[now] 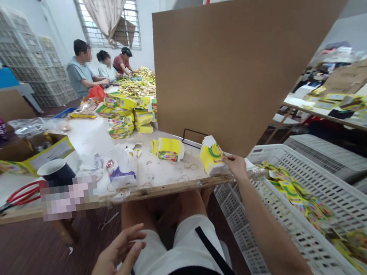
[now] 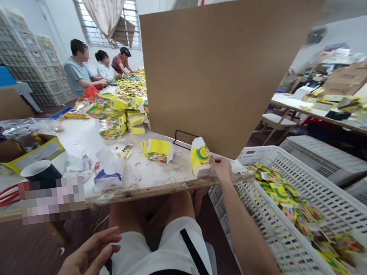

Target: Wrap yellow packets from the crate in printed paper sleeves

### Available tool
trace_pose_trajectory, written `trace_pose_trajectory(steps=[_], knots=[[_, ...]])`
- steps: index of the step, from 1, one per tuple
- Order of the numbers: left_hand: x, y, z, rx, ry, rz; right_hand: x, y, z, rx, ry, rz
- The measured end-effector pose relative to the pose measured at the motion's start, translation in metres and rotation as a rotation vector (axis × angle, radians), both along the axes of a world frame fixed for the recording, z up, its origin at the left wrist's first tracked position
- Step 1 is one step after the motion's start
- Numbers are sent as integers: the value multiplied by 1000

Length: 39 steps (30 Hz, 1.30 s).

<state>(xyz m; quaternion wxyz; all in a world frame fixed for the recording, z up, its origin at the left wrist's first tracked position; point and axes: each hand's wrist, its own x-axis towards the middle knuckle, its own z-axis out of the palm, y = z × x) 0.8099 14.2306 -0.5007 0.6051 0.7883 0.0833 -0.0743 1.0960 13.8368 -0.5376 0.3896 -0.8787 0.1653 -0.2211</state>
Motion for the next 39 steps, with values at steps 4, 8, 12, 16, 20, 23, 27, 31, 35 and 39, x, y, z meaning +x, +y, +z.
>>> trace_pose_trajectory(steps=[4, 8, 12, 16, 20, 23, 27, 31, 35, 39], knots=[[-1, 0, 0, -4, -12, -14, -5, 1, 4, 69, -72, -92], [-1, -3, 4, 15, 21, -34, -15, 4, 8, 180, -116, -45], [-1, -2, 6, 40, 30, -67, -25, 5, 22, 285, -175, -30], [0, -3, 6, 1, 9, -10, -44, 21, 41, 440, -236, 27], [-2, -8, 10, -127, -72, 62, -101, 92, 48, 657, -156, 295], [-6, -11, 11, -288, -212, 93, -161, 167, 45, 1048, 205, 802], [-12, -12, 12, -459, -278, 283, -214, 231, 39, 1311, 587, 1031], [-15, -12, 12, -638, -242, 283, -223, 241, 36, 1317, 601, 1045], [-15, -10, 6, -409, -280, 188, -220, 235, 35, 1042, 420, 1101], [-14, -13, -1, -133, -292, 149, -223, 236, 34, 800, 366, 1111]])
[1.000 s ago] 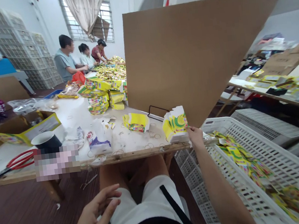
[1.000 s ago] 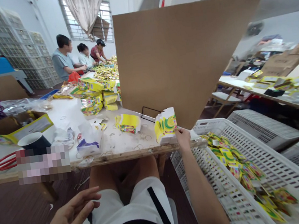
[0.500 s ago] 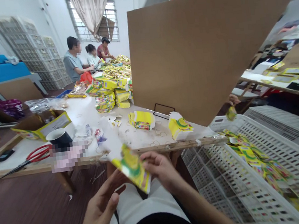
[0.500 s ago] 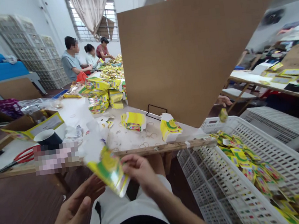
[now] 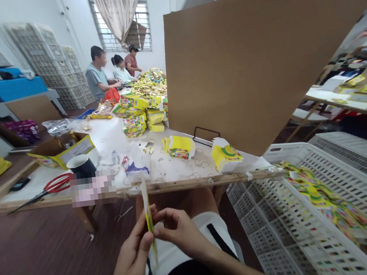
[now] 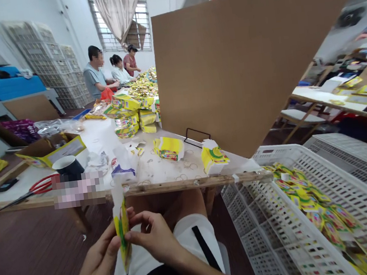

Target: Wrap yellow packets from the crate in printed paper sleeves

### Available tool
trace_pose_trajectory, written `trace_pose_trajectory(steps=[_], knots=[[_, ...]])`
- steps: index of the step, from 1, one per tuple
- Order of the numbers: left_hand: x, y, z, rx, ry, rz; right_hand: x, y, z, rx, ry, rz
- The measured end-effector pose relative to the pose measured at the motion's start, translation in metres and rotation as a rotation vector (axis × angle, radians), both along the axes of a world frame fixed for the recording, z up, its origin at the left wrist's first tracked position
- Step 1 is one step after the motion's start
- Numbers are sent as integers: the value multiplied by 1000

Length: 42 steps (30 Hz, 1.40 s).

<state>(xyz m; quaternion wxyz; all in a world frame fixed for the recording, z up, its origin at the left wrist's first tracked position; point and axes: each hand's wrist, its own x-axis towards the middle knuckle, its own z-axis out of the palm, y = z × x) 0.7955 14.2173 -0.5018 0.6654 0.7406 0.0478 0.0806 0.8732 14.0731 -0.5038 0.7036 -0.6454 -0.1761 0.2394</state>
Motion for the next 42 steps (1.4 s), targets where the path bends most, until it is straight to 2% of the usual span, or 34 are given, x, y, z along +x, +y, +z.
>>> trace_pose_trajectory(steps=[2, 6, 9, 11, 13, 16, 19, 23, 26, 29, 33, 37, 38, 41, 42], knots=[[0, -2, 0, 49, 17, -6, -2, 2, -1, -53, -22, -21], [0, -4, 4, 39, 59, -19, -5, 2, -1, -129, -84, -24], [0, -5, 9, -32, 90, -24, -2, -4, 4, -215, -283, -83], [0, -7, 13, -169, 145, -25, 1, -8, 10, -218, -486, -219], [0, -9, 17, -372, 203, -27, 4, -12, 16, -171, -679, -257], [1, -11, 24, -651, 235, -51, 3, -13, 19, -145, -842, -80], [2, -8, 29, -755, 302, -47, -1, -12, 17, -151, -839, 0], [1, -2, 28, -737, 389, -13, -4, -12, 17, -139, -856, -29], [0, -2, 28, -730, 408, -32, -2, -13, 19, -114, -820, 8], [0, -3, 28, -619, 381, -57, 0, -14, 22, -29, -695, -13], [0, -5, 26, -455, 309, 3, 1, -14, 19, 89, -458, -34], [3, -5, 20, -435, 271, -25, -2, -10, 9, 61, -439, -253], [3, -6, 18, -404, 248, -33, -3, -8, 6, 51, -409, -257], [4, -8, 14, -285, 194, -1, -6, -2, 1, 54, -253, -99], [4, -10, 13, -262, 184, 7, -6, -1, -1, 50, -229, -84]])
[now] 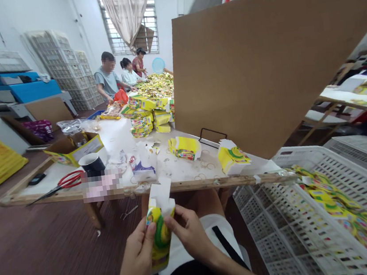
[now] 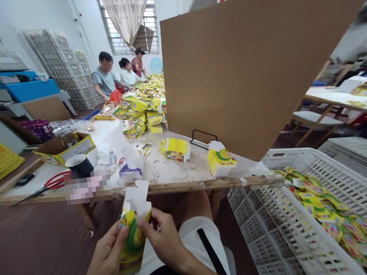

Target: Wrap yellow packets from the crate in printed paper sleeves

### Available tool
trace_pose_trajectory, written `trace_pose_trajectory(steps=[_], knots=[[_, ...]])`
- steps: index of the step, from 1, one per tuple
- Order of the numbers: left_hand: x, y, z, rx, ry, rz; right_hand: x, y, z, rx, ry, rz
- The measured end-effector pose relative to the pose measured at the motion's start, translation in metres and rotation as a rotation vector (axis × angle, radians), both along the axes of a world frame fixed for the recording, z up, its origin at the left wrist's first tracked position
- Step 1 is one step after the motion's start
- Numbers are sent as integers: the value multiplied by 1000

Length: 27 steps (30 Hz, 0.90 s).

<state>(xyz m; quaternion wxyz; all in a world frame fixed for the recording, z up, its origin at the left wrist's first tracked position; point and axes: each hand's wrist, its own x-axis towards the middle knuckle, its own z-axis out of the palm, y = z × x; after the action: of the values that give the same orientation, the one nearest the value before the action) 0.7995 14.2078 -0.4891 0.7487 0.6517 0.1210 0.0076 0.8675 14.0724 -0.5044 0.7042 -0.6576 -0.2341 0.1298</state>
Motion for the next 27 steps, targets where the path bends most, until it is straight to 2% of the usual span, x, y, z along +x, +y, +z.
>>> trace_pose_trajectory(steps=[3, 6, 10, 15, 20, 24, 27], knots=[[0, -2, -1, 80, -30, -9, 2, 1, -1, -28, -9, -95], [1, -1, 0, 160, -57, 1, 6, -3, 0, -36, -4, -95], [1, 3, 5, 4, -89, 45, 10, -12, 4, 107, 2, -17], [-2, 7, 8, -148, -64, -181, 15, -25, 15, 39, -30, 137], [-4, 2, 4, -244, -26, -286, 21, -31, 22, -83, -155, 100], [-3, -5, 6, -239, -44, -162, 20, -25, 15, 49, -118, 17], [-4, -6, 5, -199, -67, -109, 20, -25, 13, 52, -163, -14]])
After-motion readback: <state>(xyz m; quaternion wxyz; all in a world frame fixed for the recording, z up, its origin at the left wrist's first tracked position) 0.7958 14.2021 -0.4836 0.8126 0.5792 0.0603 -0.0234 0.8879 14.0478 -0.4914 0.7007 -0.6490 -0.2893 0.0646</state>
